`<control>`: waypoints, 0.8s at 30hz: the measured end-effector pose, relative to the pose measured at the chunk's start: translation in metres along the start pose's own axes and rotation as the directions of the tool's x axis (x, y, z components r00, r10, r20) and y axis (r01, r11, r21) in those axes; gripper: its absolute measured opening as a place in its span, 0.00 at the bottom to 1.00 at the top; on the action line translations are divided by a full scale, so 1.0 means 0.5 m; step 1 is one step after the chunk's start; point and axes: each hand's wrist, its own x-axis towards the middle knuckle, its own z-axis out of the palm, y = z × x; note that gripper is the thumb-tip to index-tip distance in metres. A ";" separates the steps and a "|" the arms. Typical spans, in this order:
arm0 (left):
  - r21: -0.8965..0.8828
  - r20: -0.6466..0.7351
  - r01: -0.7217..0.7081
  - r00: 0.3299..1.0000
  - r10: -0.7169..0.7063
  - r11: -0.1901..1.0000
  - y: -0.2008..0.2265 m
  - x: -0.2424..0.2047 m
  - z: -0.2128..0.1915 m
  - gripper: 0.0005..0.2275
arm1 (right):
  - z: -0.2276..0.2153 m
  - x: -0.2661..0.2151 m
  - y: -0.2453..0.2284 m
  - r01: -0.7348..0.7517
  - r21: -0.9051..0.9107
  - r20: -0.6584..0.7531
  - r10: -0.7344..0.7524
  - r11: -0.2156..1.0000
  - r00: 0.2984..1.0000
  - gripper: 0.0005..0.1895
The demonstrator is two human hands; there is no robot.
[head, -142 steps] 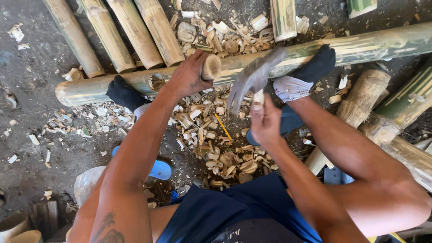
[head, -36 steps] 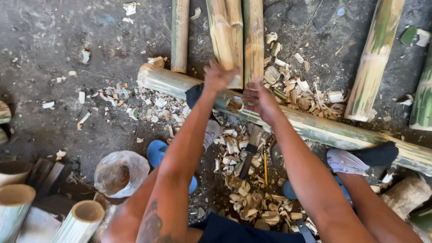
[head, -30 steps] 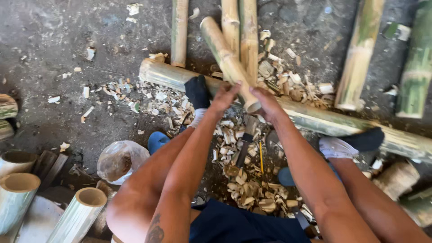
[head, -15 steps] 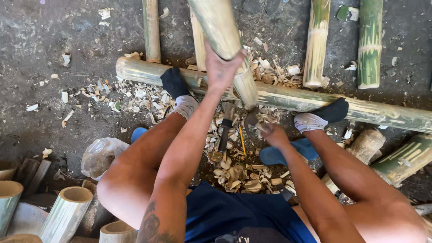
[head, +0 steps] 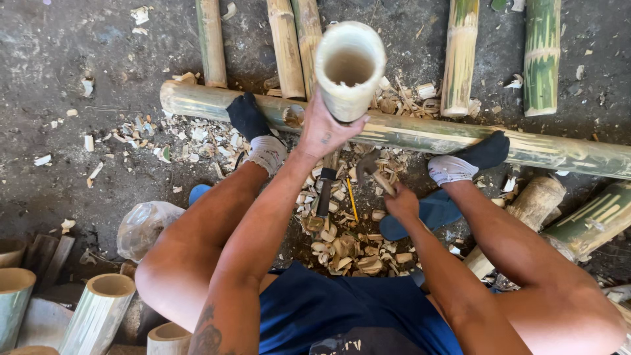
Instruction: The person sits on the ground and uses a hammer and chisel to hollow out the inside of bamboo segments. They repeatedly strike the chisel, clear debris, and inspect the hollowed ends.
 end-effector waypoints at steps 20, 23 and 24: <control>0.085 0.195 -0.186 0.966 0.167 0.979 0.084 0.051 -0.012 0.56 | -0.649 -0.367 -0.377 0.744 -0.134 -0.504 -0.691 0.655 0.518 0.09; 0.118 0.182 -0.197 0.968 0.174 0.973 0.079 0.024 -0.020 0.55 | -0.654 -0.412 -0.401 0.766 -0.119 -0.461 -0.718 0.632 0.521 0.11; 0.107 0.182 -0.210 0.965 0.189 0.972 0.081 0.022 -0.022 0.55 | -0.650 -0.416 -0.409 0.707 -0.177 -0.407 -0.705 0.685 0.581 0.12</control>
